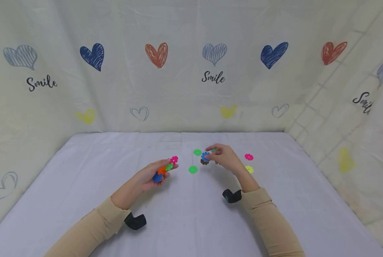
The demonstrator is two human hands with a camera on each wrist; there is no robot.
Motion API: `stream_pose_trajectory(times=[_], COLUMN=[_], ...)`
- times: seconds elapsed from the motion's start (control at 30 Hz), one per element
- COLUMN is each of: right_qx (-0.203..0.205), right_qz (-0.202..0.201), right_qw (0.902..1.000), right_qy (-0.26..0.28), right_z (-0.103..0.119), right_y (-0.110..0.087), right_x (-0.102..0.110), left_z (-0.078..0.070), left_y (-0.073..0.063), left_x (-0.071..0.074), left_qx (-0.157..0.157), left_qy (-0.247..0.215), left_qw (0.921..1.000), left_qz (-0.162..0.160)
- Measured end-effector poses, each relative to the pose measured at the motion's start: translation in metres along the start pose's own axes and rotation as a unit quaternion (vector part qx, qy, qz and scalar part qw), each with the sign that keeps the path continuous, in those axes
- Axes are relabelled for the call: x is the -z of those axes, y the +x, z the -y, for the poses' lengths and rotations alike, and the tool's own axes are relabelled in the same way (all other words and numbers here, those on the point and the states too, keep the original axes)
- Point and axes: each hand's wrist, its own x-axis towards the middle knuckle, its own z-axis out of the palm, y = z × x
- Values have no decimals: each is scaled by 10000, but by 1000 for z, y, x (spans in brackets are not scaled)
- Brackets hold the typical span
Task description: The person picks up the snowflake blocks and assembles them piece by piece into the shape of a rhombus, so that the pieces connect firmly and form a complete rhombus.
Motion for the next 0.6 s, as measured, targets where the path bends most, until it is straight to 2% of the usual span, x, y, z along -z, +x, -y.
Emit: stream_pose_trajectory(times=[0.1,0.2,0.37,0.6], right_qx=[-110,-197,-221,-281], right_qz=[-132,-182,-222,-299], right_qw=[9944,9861,9824,9838], right_qy=[1043,1642,1843,1745], right_z=[7,14,24,29], right_y=[2,4,7,11], right_x=[-10,-22,-40,-56], left_z=[0,1,3,2], left_y=[2,3,5,5], left_x=[-4,-6,-9,-12], left_qx=[95,159,201,217], left_qy=[-174,-324,-473,-405], left_qw=[9997,9993,9987,9989], left_qz=[-114,-128,-74,-116])
